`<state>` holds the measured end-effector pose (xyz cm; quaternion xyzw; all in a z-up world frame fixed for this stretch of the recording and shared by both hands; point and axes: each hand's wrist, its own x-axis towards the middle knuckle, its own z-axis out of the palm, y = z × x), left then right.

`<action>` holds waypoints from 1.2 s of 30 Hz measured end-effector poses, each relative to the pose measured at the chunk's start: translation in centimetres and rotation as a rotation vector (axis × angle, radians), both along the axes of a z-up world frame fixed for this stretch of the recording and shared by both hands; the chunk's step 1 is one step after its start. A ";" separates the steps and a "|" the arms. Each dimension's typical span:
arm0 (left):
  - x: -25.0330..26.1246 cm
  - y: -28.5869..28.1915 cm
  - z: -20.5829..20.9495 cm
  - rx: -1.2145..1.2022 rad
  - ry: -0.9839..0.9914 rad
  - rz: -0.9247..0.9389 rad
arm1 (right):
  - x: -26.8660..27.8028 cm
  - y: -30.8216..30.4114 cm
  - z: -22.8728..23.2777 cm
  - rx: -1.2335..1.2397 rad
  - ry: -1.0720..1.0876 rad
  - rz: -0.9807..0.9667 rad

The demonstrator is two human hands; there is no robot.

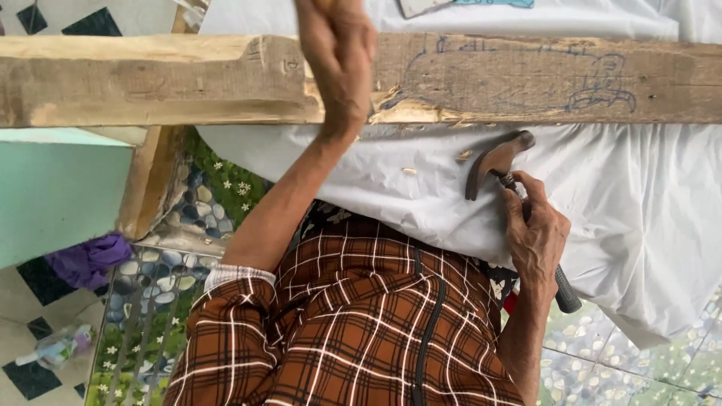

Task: Carving a design into a wooden plank using a hammer and chisel

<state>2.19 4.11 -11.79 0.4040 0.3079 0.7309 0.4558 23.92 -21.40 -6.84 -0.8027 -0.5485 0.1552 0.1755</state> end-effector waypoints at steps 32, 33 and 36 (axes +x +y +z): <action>-0.2 -2.3 9.3 0.291 0.073 -0.374 | 0.4 0.1 0.0 -0.053 -0.016 -0.015; -0.1 -2.4 9.1 0.285 0.074 -0.374 | 0.3 0.1 0.0 -0.058 -0.014 -0.014; 0.1 -2.4 8.7 0.305 0.159 -0.307 | 0.1 0.1 0.2 -0.018 -0.013 -0.007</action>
